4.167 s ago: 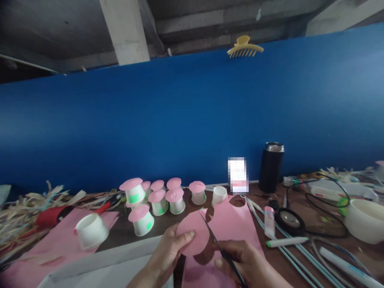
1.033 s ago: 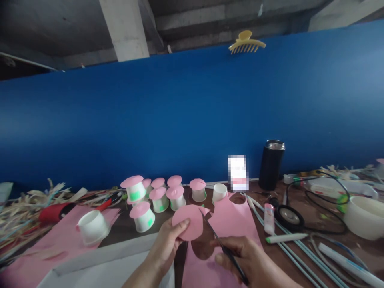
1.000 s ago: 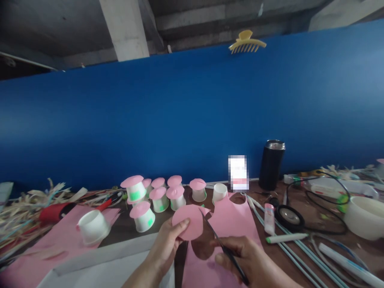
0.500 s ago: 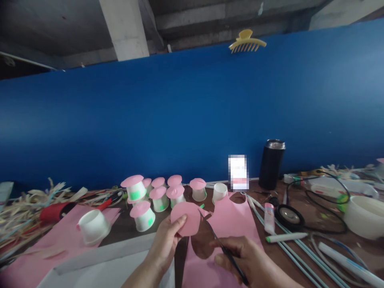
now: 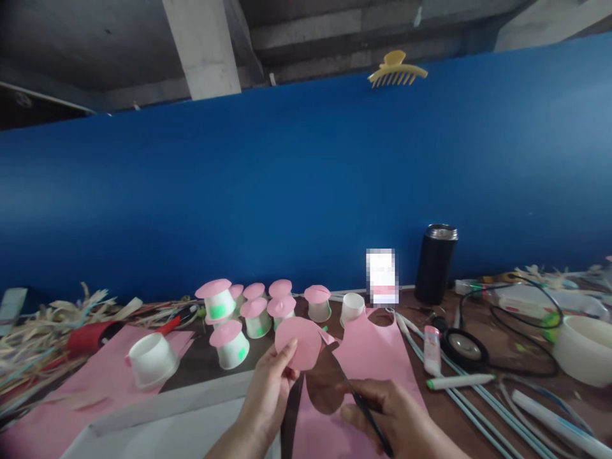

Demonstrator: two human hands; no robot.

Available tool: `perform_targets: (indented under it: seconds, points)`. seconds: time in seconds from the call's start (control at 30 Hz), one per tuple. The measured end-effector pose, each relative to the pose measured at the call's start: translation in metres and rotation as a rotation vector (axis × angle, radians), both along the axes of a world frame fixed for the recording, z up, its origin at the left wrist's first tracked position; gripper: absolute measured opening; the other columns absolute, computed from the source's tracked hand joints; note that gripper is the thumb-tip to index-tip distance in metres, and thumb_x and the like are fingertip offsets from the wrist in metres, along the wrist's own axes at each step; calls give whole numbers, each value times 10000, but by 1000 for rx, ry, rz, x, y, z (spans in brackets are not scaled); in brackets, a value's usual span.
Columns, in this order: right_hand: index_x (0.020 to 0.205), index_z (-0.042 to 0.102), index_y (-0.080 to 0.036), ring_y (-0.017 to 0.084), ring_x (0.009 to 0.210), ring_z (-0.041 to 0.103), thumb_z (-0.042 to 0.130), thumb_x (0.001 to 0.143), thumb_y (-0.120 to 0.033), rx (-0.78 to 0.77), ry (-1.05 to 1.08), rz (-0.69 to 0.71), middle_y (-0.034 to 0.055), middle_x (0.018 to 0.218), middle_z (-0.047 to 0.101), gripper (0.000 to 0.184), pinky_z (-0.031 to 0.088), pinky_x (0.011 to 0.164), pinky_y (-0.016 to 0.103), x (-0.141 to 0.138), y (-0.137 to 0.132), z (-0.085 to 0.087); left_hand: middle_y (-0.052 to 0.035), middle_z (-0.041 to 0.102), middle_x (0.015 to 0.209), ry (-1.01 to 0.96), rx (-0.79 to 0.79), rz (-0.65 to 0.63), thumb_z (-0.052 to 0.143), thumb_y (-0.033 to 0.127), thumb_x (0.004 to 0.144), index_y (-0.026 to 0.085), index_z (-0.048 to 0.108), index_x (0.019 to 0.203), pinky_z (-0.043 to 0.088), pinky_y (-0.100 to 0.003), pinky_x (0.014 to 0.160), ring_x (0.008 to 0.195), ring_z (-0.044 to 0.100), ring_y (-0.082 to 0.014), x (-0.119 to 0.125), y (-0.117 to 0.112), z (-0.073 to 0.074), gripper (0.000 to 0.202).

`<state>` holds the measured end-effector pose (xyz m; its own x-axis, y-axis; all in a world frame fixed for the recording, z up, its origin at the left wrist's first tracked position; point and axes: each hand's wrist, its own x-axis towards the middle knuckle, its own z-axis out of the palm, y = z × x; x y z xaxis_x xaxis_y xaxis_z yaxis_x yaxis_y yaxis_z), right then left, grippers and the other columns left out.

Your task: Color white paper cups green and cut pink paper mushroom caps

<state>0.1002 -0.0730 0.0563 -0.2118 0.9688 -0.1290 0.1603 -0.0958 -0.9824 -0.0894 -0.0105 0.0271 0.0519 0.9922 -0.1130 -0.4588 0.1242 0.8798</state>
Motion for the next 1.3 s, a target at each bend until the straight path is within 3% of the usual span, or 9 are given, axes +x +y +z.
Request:
perform_targets:
  seconds: [0.17,0.27,0.43,0.6,0.83,0.97,1.1,1.3]
  points:
    - [996,733,-119,45,406,248,661,697,-644,-33,-51,23,-83,453,341,609,187,407,211,-2,1,-2,-22,646,796,-93,-80,0,744,441,719,160,683,912,365,-214,577,592,465,-79,10,-8,0,346]
    - [989,735,-128,47,408,257,647,727,-621,-25,-51,43,-79,457,354,565,186,403,204,-4,-2,-2,-16,624,718,-87,-95,14,756,443,700,138,693,846,360,-223,549,539,436,-74,14,-12,1,343]
    - [970,736,-118,51,416,301,680,709,-601,-33,-49,57,-75,467,374,552,226,412,194,-6,-2,-5,-7,589,578,36,-73,17,772,503,645,120,698,742,361,-249,531,495,434,-93,11,-11,-5,402]
    - [1016,723,-117,66,435,328,660,722,-605,-24,-45,41,-69,483,390,574,244,420,203,-6,-2,-7,-29,628,583,169,-40,-22,782,517,617,131,702,681,374,-270,560,536,487,-135,5,-9,-9,399]
    - [1056,716,-110,91,496,334,637,726,-613,12,-100,59,-61,513,377,607,284,496,243,-5,-3,-2,-83,713,703,247,-36,-49,779,513,614,100,734,780,433,-281,606,644,601,-202,8,-17,9,449]
    - [1067,711,-104,102,516,360,622,722,-631,23,-102,79,-41,554,404,636,298,506,253,-2,1,-5,-111,739,803,242,-45,-126,766,499,638,84,738,898,481,-301,665,743,652,-242,11,-22,19,491]
    - [1069,708,-99,105,529,365,614,710,-657,31,-100,93,-26,586,426,670,305,506,253,-1,1,-4,-139,743,862,207,-34,-167,782,497,613,88,738,918,506,-343,704,799,670,-281,12,-22,17,513]
    - [1058,720,-125,125,576,396,606,720,-666,64,-55,107,8,645,498,648,360,555,274,-3,-3,3,-140,740,839,190,-37,-132,801,491,587,94,743,862,517,-349,702,823,668,-297,12,-19,10,486]
